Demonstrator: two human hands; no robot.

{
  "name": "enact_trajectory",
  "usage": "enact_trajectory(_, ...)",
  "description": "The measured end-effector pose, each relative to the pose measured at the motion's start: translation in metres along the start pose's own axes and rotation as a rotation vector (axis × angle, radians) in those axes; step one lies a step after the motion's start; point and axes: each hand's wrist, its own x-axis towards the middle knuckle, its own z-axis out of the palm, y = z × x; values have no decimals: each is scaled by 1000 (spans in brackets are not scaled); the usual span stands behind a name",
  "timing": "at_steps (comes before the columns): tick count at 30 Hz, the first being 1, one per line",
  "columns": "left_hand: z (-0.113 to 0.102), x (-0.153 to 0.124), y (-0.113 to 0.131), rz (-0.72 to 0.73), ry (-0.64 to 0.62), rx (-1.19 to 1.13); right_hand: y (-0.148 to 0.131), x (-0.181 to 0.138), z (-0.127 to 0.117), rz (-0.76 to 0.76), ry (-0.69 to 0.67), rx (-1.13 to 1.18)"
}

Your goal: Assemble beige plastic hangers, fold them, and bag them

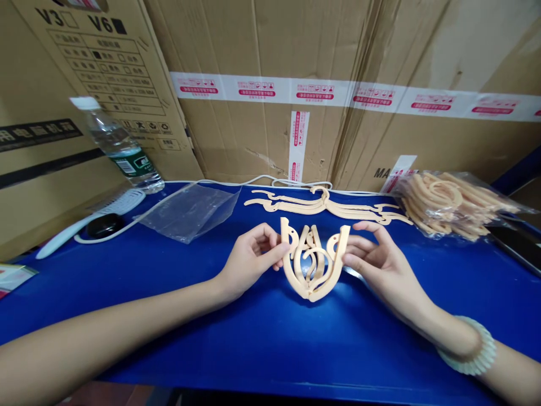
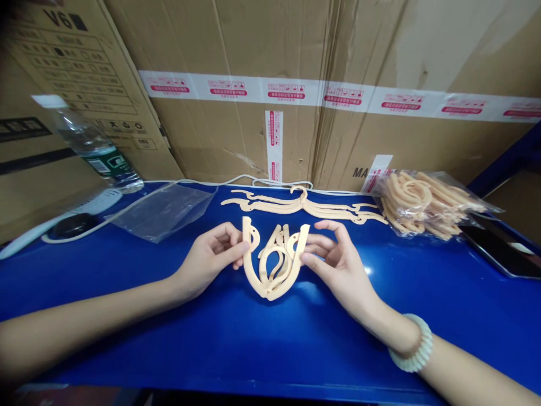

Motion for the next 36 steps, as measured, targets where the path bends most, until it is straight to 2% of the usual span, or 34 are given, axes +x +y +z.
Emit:
enact_trajectory(3, 0, -2, 0, 1, -19, 37, -1, -2, 2, -6, -18, -63)
enact_trajectory(7, 0, -3, -1, -2, -25, 56, -10, -6, 5, 3, -258, -207)
enact_trajectory(10, 0, -3, -1, 12, -32, 51, -14, -8, 6, -17, -326, -235)
enact_trajectory(16, 0, -4, 1, 41, -38, 50, -13, -8, -1, -33, -330, -307)
enact_trajectory(21, -2, -7, 1, 97, -50, 102, -13, -9, -1, -36, -296, -234)
enact_trajectory(24, -2, -9, 1, 117, -123, 63, -14, -10, 0, -30, -309, -206)
enact_trajectory(28, 0, -11, -2, 54, -260, -9, -15, -11, -1, -21, -357, -196)
enact_trajectory(36, -3, -12, -6, 22, -358, -76, -16, -10, -3, -23, -318, -175)
